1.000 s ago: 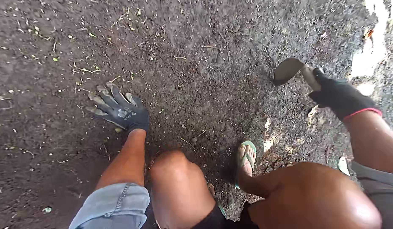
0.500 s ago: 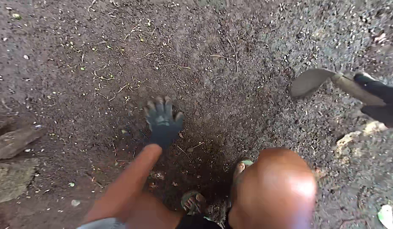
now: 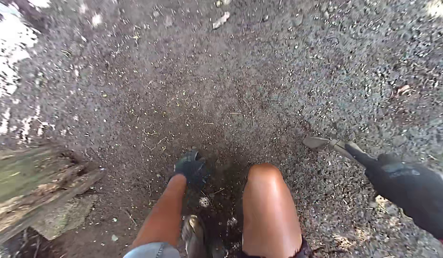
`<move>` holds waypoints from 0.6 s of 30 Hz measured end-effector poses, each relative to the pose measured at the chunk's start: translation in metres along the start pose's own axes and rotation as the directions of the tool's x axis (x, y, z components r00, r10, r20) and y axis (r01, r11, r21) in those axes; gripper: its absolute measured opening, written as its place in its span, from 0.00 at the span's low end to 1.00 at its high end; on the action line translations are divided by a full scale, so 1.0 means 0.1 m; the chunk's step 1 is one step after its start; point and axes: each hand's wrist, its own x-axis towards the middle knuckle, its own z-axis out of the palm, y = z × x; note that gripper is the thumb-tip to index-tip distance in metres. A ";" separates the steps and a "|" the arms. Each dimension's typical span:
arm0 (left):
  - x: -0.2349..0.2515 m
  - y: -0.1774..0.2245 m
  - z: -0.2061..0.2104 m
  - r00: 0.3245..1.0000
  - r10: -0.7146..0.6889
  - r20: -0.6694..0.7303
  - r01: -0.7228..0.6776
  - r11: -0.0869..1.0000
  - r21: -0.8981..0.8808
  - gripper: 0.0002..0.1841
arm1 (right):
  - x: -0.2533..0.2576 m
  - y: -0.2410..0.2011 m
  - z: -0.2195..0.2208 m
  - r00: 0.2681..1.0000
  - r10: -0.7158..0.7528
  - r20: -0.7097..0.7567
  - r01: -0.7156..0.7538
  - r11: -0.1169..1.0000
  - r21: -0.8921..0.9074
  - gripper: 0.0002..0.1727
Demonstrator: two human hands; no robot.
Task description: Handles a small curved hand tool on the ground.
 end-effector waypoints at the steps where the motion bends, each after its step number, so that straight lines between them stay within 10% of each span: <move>1: -0.02 0.03 -0.25 0.999 0.013 0.036 -0.011 0.999 -0.037 0.32 | 0.01 0.01 0.02 1.000 -0.010 -0.013 0.010 1.000 0.003 0.48; 12: -0.28 0.70 -2.70 0.924 0.243 -0.296 -0.157 0.945 0.287 0.26 | -0.01 0.24 0.24 0.998 0.039 -0.055 -0.023 0.966 0.257 0.47; 18: 0.25 1.21 -2.12 0.839 0.328 -0.435 -0.288 0.944 0.158 0.36 | -0.14 0.14 0.24 0.995 0.102 -0.018 -0.084 0.898 0.431 0.44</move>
